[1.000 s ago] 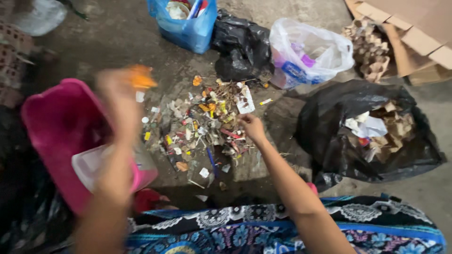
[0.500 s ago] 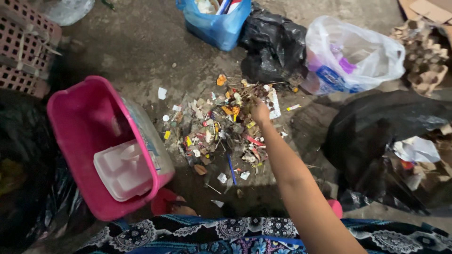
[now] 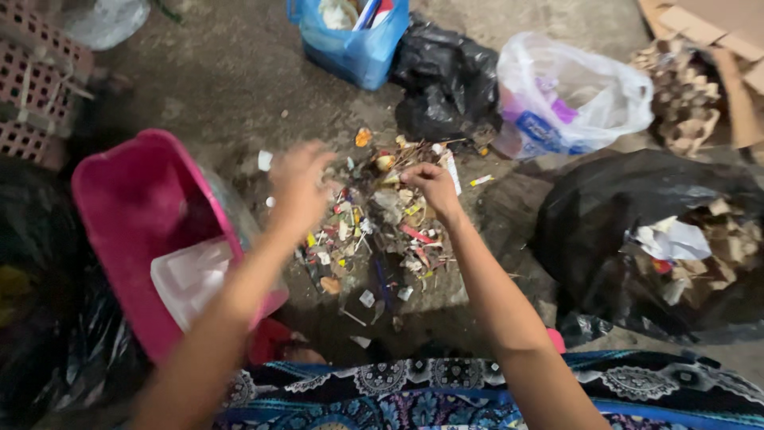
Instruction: The person sorts through piles of waste on the floor, picking up paper scraps, plastic packaging, and food waste by hand and placing them into various bins and bags.
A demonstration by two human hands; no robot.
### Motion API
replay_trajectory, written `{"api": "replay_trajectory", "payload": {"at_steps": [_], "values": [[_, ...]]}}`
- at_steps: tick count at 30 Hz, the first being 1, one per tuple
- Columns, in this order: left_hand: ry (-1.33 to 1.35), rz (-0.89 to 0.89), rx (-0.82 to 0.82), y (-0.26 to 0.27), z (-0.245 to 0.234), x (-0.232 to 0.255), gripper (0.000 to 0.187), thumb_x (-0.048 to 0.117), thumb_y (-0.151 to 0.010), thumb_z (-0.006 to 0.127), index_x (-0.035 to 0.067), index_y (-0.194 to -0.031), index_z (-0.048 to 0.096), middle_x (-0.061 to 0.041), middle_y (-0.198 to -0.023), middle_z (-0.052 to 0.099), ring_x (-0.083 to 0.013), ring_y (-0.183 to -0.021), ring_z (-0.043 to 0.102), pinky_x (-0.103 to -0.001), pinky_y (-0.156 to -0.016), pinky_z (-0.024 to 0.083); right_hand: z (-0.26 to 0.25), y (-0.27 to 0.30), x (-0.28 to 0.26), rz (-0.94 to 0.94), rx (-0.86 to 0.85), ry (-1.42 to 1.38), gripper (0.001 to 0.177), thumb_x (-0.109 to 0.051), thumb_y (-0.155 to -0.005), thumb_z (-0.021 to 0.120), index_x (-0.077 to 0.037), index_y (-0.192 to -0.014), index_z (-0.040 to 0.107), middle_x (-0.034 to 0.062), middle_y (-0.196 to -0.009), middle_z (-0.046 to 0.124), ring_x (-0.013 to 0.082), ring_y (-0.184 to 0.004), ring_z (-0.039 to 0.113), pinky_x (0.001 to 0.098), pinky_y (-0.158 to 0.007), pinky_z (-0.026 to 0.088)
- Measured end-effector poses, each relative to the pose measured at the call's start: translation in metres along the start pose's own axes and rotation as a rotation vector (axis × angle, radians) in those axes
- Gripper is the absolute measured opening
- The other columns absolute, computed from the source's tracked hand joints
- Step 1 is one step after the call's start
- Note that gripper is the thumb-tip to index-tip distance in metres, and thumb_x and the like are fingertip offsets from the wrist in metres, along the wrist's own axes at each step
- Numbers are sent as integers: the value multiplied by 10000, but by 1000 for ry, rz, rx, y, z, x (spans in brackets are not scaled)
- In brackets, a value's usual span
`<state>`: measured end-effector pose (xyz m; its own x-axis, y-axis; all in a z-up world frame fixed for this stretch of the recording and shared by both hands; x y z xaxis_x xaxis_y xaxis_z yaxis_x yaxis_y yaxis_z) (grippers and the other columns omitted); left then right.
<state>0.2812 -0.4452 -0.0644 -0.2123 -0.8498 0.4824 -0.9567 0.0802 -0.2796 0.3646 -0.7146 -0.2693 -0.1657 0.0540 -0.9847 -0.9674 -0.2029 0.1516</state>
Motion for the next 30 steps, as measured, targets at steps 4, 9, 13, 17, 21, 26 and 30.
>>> {"api": "replay_trajectory", "payload": {"at_steps": [4, 9, 13, 17, 21, 26, 30], "values": [[403, -356, 35, 2, 70, 27, 684, 336, -766, 896, 40, -1293, 577, -185, -1316, 569, -346, -1223, 542, -450, -1007, 442, 8, 25, -45, 44, -16, -159, 91, -86, -970, 772, -8, -1009, 747, 26, -923, 710, 101, -844, 622, 271, -798, 496], [610, -505, 184, 21, 112, 28, 468, 306, -830, 865, 60, -1152, 629, -101, -1121, 632, -240, -969, 680, -366, -864, 556, 19, 53, -78, 59, -41, -101, 101, -85, -909, 756, -14, -981, 751, 23, -922, 754, 97, -855, 677, 262, -828, 537], [692, -400, 158, 26, 145, 17, 372, 109, -819, 783, 67, -1162, 644, -82, -1117, 687, -214, -1004, 706, -341, -908, 555, 24, 64, -68, 150, -38, -247, 97, -97, -892, 744, -35, -966, 756, 28, -907, 761, 122, -832, 692, 287, -799, 559], [468, -366, 245, 49, 138, 22, 476, 23, -783, 788, 29, -1224, 607, -154, -1214, 615, -287, -1114, 620, -390, -952, 509, 11, 66, -47, 162, 54, -336, 65, -113, -933, 742, -56, -965, 739, 17, -916, 729, 114, -826, 667, 285, -775, 548], [369, -302, 411, 55, 99, 53, 484, 106, -875, 845, 36, -1262, 563, -131, -1273, 579, -268, -1186, 592, -411, -1017, 494, 9, 66, -30, 78, 20, -217, 68, -98, -956, 756, -43, -996, 750, 16, -885, 693, 101, -788, 611, 274, -736, 506], [673, -404, 226, 43, 121, 56, 334, 90, -851, 849, 31, -1085, 618, -98, -1095, 632, -222, -949, 658, -344, -828, 554, 20, 73, -23, 75, -31, -338, 66, -92, -975, 713, -44, -1021, 712, 19, -943, 729, 92, -831, 630, 248, -747, 492], [801, -410, 210, 52, 146, 33, 317, -76, -812, 710, 32, -1102, 643, -78, -1072, 648, -200, -895, 684, -322, -776, 570, 10, 75, -24, 139, 59, -369, 48, -99, -981, 694, -54, -995, 689, 24, -930, 727, 112, -802, 641, 263, -720, 506]]}}
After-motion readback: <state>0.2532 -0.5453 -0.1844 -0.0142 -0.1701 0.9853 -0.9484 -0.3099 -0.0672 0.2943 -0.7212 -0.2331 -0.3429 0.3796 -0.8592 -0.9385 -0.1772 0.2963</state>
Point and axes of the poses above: each hand's wrist, its own y-axis away from the middle knuckle, its own z-axis out of the palm, x = y × z, the point moved 8 cm from there along -y, towards the middle knuckle
